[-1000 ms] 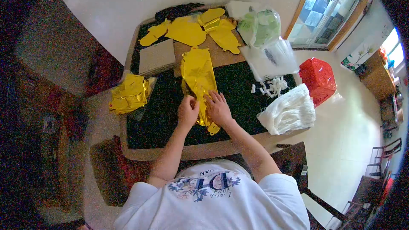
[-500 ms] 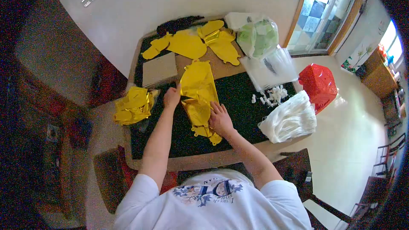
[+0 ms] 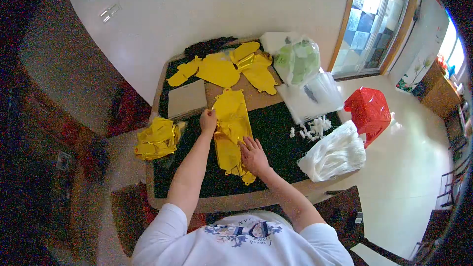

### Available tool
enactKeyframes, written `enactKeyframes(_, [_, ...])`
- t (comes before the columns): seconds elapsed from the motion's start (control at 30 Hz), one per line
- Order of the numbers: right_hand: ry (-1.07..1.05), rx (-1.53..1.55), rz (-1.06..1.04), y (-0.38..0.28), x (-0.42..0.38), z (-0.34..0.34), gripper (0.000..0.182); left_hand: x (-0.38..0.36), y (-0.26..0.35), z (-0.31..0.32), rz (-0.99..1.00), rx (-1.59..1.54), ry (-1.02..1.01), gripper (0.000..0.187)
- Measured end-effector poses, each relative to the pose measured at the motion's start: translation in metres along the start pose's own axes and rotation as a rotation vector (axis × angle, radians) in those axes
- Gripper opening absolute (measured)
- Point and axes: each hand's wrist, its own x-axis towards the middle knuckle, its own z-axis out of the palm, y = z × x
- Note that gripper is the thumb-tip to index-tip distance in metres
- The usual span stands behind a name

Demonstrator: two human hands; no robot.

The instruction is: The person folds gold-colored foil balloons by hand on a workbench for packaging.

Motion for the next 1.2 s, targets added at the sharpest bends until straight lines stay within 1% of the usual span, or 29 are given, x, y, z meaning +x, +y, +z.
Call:
enactKeyframes(0.03, [-0.007,0.006,0.002,-0.002,-0.001,-0.001,0.039,0.002,-0.005,-0.004,0.078,0.128,0.203,0.036])
enactKeyframes(0.07, [-0.01,0.008,0.003,-0.002,-0.003,0.0,0.039,0.005,-0.009,-0.008,0.076,0.129,0.201,0.036])
enactKeyframes(0.13, [0.002,0.002,-0.006,0.0,-0.002,0.003,0.039,0.003,0.011,-0.022,0.004,0.363,0.039,0.034])
enactKeyframes(0.17, [0.004,-0.003,-0.01,0.001,-0.002,0.005,0.039,0.01,0.016,-0.02,-0.028,0.49,0.017,0.034])
enactKeyframes(0.2, [-0.016,-0.01,-0.007,0.002,-0.002,0.006,0.044,0.007,0.023,-0.02,-0.024,0.484,0.022,0.034])
enactKeyframes(0.23, [-0.034,-0.02,-0.004,0.003,-0.002,0.007,0.049,0.004,0.031,-0.02,-0.006,0.551,0.007,0.033])
enactKeyframes(0.27, [-0.026,-0.027,-0.01,0.004,-0.002,0.008,0.049,0.001,0.038,-0.021,0.013,0.618,-0.007,0.034])
enactKeyframes(0.4, [-0.039,0.032,-0.008,0.004,-0.003,0.004,0.05,0.011,0.036,-0.013,0.029,0.596,0.0,0.034])
enactKeyframes(0.47, [-0.049,0.024,0.01,0.003,-0.003,0.006,0.05,0.007,0.042,-0.013,-0.046,0.637,0.027,0.032])
enactKeyframes(0.5, [-0.046,0.017,0.005,0.004,-0.003,0.006,0.05,0.01,0.04,-0.011,-0.043,0.63,0.031,0.032])
enactKeyframes(0.6, [0.062,0.008,-0.043,0.002,-0.003,0.005,0.039,0.026,0.029,-0.005,-0.022,0.616,0.058,0.031])
enactKeyframes(0.67, [0.05,0.011,-0.03,-0.001,-0.001,0.0,0.039,0.048,0.012,0.004,-0.048,0.541,-0.022,0.03])
enactKeyframes(0.7, [0.042,0.012,-0.021,-0.001,-0.002,0.001,0.039,0.045,0.014,0.005,-0.046,0.539,-0.021,0.03])
enactKeyframes(0.77, [0.033,0.016,-0.005,-0.001,-0.002,0.001,0.039,0.03,0.024,0.003,-0.024,0.575,0.115,0.029])
enactKeyframes(0.87, [0.034,0.019,-0.015,-0.001,-0.003,0.002,0.04,0.014,0.037,-0.009,-0.021,0.613,0.079,0.029])
enactKeyframes(0.9, [0.014,0.019,-0.01,0.001,-0.003,0.005,0.044,0.01,0.041,-0.012,-0.025,0.615,0.078,0.029])
enactKeyframes(0.97, [-0.009,0.024,-0.004,0.006,-0.003,0.011,0.047,0.0,0.05,-0.018,-0.074,0.645,-0.022,0.03])
enactKeyframes(1.07, [-0.01,0.018,-0.02,0.006,-0.003,0.011,0.048,0.02,0.023,-0.012,-0.039,0.659,-0.028,0.03])
enactKeyframes(1.17, [-0.026,0.032,-0.01,0.003,-0.003,0.004,0.048,0.018,0.022,-0.016,-0.038,0.583,0.002,0.03])
enactKeyframes(1.2, [0.004,0.032,-0.018,0.002,-0.003,0.004,0.045,0.022,0.017,-0.015,-0.039,0.583,0.002,0.03])
